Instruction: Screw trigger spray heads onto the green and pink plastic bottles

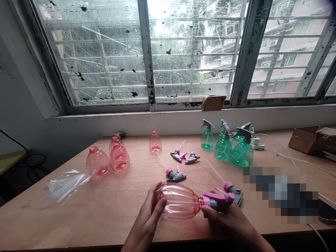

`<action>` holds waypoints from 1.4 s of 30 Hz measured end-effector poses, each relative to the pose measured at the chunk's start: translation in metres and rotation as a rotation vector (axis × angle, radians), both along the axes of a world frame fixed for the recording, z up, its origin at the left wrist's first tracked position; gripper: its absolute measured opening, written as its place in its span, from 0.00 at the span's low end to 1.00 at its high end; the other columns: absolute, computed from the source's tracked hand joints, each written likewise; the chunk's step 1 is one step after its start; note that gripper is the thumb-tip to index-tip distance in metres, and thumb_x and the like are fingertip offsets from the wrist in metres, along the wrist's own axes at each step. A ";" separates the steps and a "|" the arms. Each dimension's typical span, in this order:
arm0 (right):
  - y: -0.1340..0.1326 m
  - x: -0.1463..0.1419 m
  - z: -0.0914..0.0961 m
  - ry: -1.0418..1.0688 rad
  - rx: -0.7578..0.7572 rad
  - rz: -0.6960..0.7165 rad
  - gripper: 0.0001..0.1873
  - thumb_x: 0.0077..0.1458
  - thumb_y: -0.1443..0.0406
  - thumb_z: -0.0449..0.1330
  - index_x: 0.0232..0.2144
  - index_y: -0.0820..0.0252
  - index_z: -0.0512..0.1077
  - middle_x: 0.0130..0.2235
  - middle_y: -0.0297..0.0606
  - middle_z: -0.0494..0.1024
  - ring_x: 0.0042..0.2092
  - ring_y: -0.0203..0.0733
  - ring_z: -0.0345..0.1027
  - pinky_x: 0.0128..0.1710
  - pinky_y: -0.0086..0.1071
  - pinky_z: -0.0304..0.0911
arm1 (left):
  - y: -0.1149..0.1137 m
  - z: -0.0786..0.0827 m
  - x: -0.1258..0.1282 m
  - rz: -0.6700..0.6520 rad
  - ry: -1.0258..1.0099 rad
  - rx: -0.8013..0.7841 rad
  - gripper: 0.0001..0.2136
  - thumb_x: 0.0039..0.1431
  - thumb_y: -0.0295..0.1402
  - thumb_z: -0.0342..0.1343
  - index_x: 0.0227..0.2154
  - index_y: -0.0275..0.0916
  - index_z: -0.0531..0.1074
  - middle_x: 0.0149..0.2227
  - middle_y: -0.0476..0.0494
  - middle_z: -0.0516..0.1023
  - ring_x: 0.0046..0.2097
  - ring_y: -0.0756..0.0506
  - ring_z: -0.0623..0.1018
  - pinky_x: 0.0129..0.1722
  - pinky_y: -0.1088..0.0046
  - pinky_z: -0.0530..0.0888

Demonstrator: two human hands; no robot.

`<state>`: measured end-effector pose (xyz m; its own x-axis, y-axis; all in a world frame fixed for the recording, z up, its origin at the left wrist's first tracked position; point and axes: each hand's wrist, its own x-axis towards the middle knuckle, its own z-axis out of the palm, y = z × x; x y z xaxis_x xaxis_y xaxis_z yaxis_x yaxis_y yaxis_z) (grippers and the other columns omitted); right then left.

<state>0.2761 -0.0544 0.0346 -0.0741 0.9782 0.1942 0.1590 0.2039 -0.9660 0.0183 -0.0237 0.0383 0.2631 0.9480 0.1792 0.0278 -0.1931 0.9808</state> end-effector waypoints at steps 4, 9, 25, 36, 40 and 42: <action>-0.001 0.000 0.000 0.058 -0.029 -0.058 0.16 0.53 0.51 0.67 0.27 0.57 0.72 0.26 0.31 0.75 0.22 0.39 0.70 0.21 0.30 0.66 | -0.005 0.002 -0.002 -0.046 0.067 0.111 0.30 0.64 0.44 0.62 0.65 0.52 0.59 0.70 0.44 0.61 0.72 0.35 0.57 0.72 0.52 0.53; 0.000 0.000 -0.001 0.038 0.002 -0.027 0.16 0.55 0.53 0.66 0.26 0.57 0.72 0.23 0.31 0.73 0.22 0.38 0.68 0.22 0.29 0.65 | -0.009 0.009 -0.003 0.051 0.145 0.170 0.35 0.54 0.48 0.68 0.64 0.50 0.64 0.68 0.42 0.63 0.72 0.30 0.57 0.72 0.50 0.51; 0.003 0.002 -0.004 -0.084 0.035 -0.056 0.12 0.53 0.54 0.65 0.29 0.57 0.76 0.26 0.33 0.75 0.26 0.42 0.72 0.22 0.31 0.68 | -0.010 0.007 -0.007 -0.100 0.092 0.150 0.33 0.59 0.42 0.67 0.65 0.53 0.61 0.70 0.43 0.60 0.73 0.31 0.53 0.71 0.51 0.56; 0.002 0.007 -0.002 -0.126 0.086 -0.049 0.12 0.53 0.55 0.69 0.26 0.57 0.78 0.29 0.35 0.78 0.32 0.45 0.73 0.33 0.34 0.68 | -0.005 0.007 -0.001 0.019 0.144 0.054 0.27 0.64 0.52 0.57 0.61 0.45 0.65 0.62 0.36 0.72 0.64 0.29 0.70 0.66 0.45 0.63; 0.002 0.009 -0.006 -0.088 -0.032 -0.043 0.22 0.56 0.47 0.65 0.23 0.59 0.76 0.23 0.36 0.77 0.26 0.44 0.72 0.28 0.34 0.66 | -0.008 0.005 -0.005 -0.035 0.199 0.213 0.29 0.60 0.39 0.66 0.63 0.52 0.64 0.67 0.42 0.64 0.70 0.32 0.61 0.70 0.52 0.60; 0.002 0.008 -0.008 -0.068 -0.059 -0.015 0.26 0.57 0.44 0.63 0.22 0.59 0.75 0.20 0.36 0.76 0.23 0.43 0.70 0.23 0.33 0.63 | -0.009 0.005 -0.006 -0.018 0.238 0.289 0.33 0.56 0.34 0.70 0.63 0.54 0.64 0.68 0.43 0.62 0.72 0.33 0.57 0.72 0.52 0.52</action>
